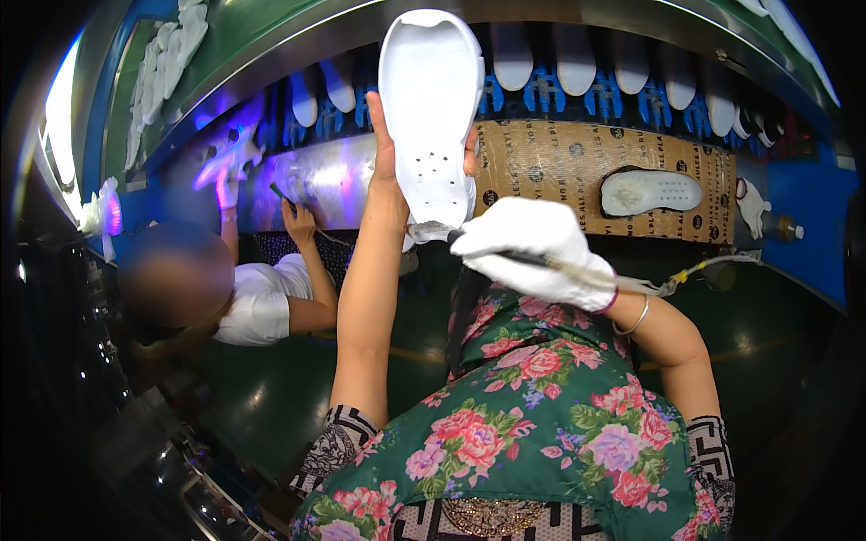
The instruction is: The person applies a liquid coating to the bottom of white shoe soles using a brush and then places them onto a conveyor belt.
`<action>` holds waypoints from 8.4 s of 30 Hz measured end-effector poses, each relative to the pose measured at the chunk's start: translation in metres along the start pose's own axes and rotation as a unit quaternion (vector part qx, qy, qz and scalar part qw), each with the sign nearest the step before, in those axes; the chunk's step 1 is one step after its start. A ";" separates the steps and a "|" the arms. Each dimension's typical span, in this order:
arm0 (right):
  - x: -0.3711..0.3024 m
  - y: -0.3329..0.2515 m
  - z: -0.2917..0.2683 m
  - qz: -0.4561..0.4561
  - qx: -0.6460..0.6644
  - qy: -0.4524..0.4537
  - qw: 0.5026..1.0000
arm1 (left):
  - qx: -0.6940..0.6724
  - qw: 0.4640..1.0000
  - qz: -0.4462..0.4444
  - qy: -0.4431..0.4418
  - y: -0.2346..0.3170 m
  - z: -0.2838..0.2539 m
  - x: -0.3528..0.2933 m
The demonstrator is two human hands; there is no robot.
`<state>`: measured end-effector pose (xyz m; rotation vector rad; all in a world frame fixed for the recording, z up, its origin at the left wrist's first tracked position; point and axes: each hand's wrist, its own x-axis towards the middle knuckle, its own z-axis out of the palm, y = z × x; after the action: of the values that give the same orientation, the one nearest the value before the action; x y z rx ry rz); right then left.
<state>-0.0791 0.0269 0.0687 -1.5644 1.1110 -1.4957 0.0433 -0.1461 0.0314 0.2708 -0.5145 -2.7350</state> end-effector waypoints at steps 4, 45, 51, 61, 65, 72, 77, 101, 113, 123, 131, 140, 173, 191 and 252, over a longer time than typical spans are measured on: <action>0.008 0.003 -0.005 -0.107 -0.178 0.029 0.978 | 0.039 0.998 -0.048 0.016 0.006 -0.011 0.003; 0.009 -0.013 -0.016 0.057 -0.156 0.082 0.983 | -0.222 0.968 0.116 0.003 -0.073 0.001 -0.067; 0.016 -0.016 -0.021 0.012 -0.171 0.104 0.980 | -0.093 0.974 0.180 0.099 -0.093 0.011 -0.046; 0.021 -0.010 -0.031 -0.045 -0.149 0.083 0.984 | -0.003 0.968 0.182 0.170 -0.110 0.032 -0.031; 0.023 -0.008 -0.028 -0.100 -0.285 0.100 0.948 | -0.009 0.974 0.135 0.179 -0.128 0.023 -0.034; 0.018 -0.020 -0.017 -0.072 -0.171 0.113 0.976 | -0.087 0.985 0.090 0.115 -0.138 -0.019 -0.035; 0.016 -0.011 -0.024 -0.021 -0.140 0.211 0.967 | 0.033 0.974 0.122 0.188 -0.124 0.007 -0.029; -0.003 0.007 -0.014 -0.048 -0.051 0.084 0.994 | -0.107 0.982 0.150 -0.046 -0.069 -0.010 0.005; -0.001 0.012 -0.027 0.067 -0.067 0.076 0.993 | -0.038 0.991 0.127 0.007 -0.049 0.003 0.002; -0.001 0.002 -0.021 0.095 -0.025 0.071 0.993 | 0.032 0.993 -0.022 -0.107 -0.014 -0.001 0.005; -0.016 -0.006 0.001 0.008 -0.029 0.021 0.999 | 0.072 0.954 -0.049 -0.287 -0.001 -0.009 0.028; -0.012 0.008 -0.002 -0.131 -0.256 0.028 0.957 | 0.027 0.991 -0.038 -0.126 -0.006 0.001 0.024; -0.052 0.054 -0.075 0.144 0.400 0.394 0.815 | 0.133 0.981 0.136 -0.047 0.099 0.023 0.018; -0.075 0.098 -0.035 0.341 0.384 0.351 0.783 | 0.727 0.517 0.384 0.239 0.191 0.012 0.213; -0.020 0.069 -0.039 0.341 0.413 0.369 0.760 | 0.204 0.601 0.646 0.424 0.157 -0.079 -0.118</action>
<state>-0.1252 0.0214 0.0010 0.1038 0.9959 -1.7024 0.2183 -0.2649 0.0335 0.8292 -0.6341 -0.8428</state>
